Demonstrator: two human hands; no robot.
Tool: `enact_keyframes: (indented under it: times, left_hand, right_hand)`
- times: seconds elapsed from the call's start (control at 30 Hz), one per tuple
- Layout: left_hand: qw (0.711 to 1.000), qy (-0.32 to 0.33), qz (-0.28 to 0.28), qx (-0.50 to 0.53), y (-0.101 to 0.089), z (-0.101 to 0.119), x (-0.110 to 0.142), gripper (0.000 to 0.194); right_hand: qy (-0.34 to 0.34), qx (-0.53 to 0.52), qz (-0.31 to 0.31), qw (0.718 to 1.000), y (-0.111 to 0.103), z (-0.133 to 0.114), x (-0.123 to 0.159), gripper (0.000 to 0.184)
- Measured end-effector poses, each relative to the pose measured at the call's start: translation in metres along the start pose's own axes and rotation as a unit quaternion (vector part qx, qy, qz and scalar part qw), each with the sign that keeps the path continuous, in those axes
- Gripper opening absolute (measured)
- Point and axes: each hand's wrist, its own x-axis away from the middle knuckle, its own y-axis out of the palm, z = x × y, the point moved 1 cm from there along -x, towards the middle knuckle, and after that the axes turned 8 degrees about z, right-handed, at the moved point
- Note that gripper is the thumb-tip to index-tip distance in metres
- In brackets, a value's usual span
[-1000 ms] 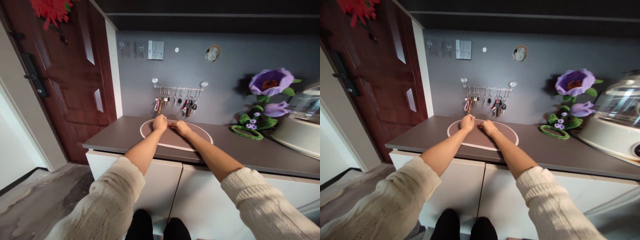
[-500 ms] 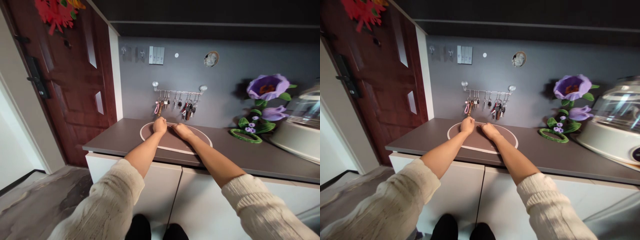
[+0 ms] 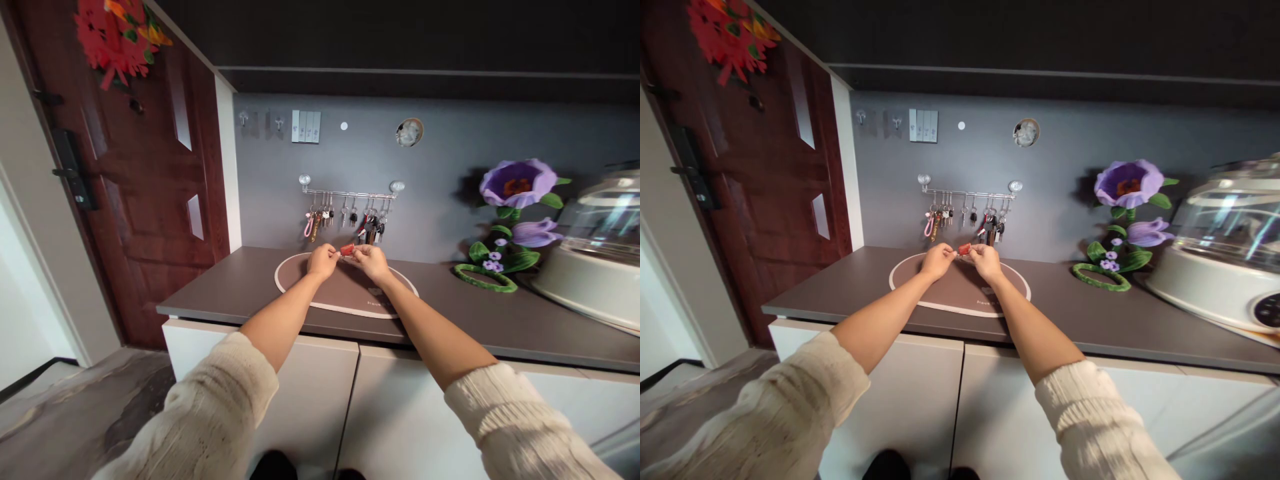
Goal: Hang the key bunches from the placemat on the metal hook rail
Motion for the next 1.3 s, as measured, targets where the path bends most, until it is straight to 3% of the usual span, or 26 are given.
enact_keyframes:
  times: [0.17, 0.47, 0.6, 0.8, 1.0, 1.3]
  left_hand:
    - [1.0, 0.027, -0.003, 0.006, 0.004, -0.002, -0.001, 0.016]
    - [0.997, 0.072, 0.025, -0.02, -0.003, 0.003, -0.001, 0.011]
    - [0.996, 0.073, 0.042, -0.001, -0.003, 0.003, -0.002, 0.011]
    - [0.995, 0.044, 0.044, 0.078, -0.001, 0.0, -0.006, 0.012]
    - [0.993, 0.03, 0.076, 0.087, -0.003, 0.0, -0.007, 0.012]
    - [0.972, -0.016, 0.099, 0.211, 0.001, -0.002, -0.01, 0.011]
  right_hand:
    - [0.022, -0.116, 0.008, 0.993, 0.003, 0.0, -0.003, 0.016]
    - [0.092, -0.216, 0.054, 0.971, 0.001, -0.004, -0.003, 0.007]
    - [0.157, -0.259, 0.044, 0.952, 0.0, -0.006, 0.001, 0.009]
    - [0.232, -0.265, 0.021, 0.935, 0.001, -0.008, 0.006, 0.011]
    - [0.202, -0.297, 0.03, 0.933, 0.003, -0.01, 0.006, 0.021]
    - [0.244, -0.216, -0.082, 0.942, 0.005, -0.007, 0.012, 0.008]
